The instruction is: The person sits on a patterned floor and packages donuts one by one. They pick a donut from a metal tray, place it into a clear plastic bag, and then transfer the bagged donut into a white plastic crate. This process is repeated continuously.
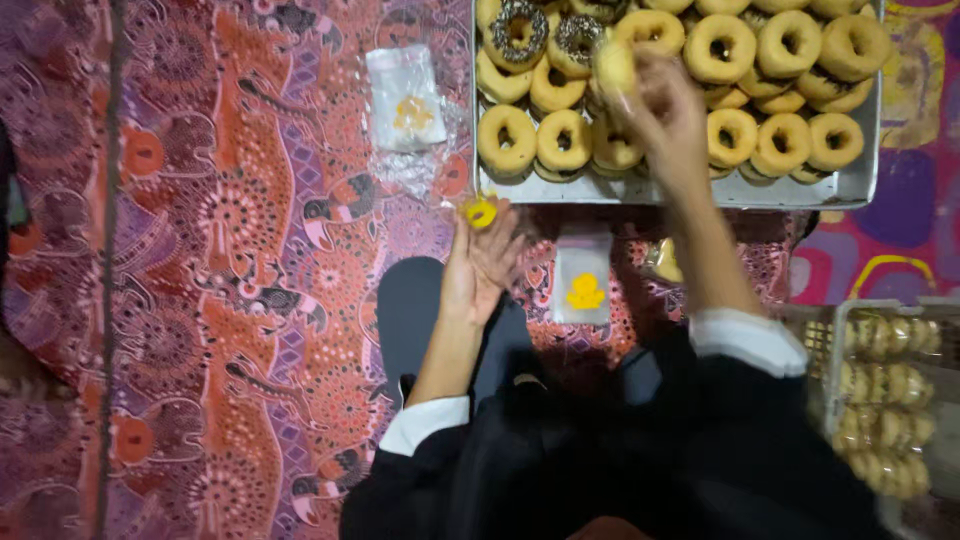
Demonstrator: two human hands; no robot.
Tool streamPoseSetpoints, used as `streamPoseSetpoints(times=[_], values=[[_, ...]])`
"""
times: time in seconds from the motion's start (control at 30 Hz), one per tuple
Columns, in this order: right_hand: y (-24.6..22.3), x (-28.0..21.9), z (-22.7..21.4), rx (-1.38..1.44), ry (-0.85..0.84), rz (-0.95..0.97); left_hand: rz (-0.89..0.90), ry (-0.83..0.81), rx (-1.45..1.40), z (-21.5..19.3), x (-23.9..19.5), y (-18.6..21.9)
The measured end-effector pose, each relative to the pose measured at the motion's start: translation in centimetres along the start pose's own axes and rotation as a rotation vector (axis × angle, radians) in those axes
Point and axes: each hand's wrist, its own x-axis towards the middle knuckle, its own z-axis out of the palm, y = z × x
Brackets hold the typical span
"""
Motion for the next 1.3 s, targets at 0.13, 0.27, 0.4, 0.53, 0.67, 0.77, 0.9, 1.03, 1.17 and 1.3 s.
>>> streamPoseSetpoints(times=[0.13, 0.27, 0.4, 0.53, 0.67, 0.77, 0.9, 1.03, 1.17, 1.3], values=[[3.7, -17.5, 1.9, 1.278, 0.060, 0.723, -0.091, -0.136, 0.011, 2.8, -0.1, -2.3], [6.9, -24.1, 3.8, 1.185, 0.001, 0.557, -0.061, -0.200, 0.158, 3.0, -2.2, -6.3], [4.2, -22.4, 2.5, 1.132, -0.170, 0.528, 0.144, -0.134, 0.441, 3.5, -2.4, -9.0], [0.8, -22.3, 0.5, 0.632, 0.137, 0.338, -0.091, -0.035, 0.225, 4.8, -3.2, -12.4], [-0.6, -21.1, -2.0, -0.295, 0.114, -0.375, -0.189, -0.092, 0.284, 6.0, -4.9, -12.8], [-1.8, -21.8, -4.1, -0.600, 0.025, -0.256, 0.067, -0.169, 0.643, 5.2, -7.7, -13.0], [-5.0, -22.5, -5.5, -0.528, 0.019, 0.056, 0.297, -0.283, 0.935, 6.0, -9.0, -12.4], [-6.9, -24.2, -7.3, -0.898, -0.260, -0.668, 0.185, -0.383, 1.244, 6.7, -12.2, -12.7], [-5.4, -23.1, -12.2, -1.151, -0.511, -0.528, 0.186, -0.625, 1.642, 7.3, -15.8, -11.5], [-0.3, -23.0, -14.5, -1.639, -0.500, -0.316, 0.027, -0.760, 1.456, 7.8, -13.8, -9.9]])
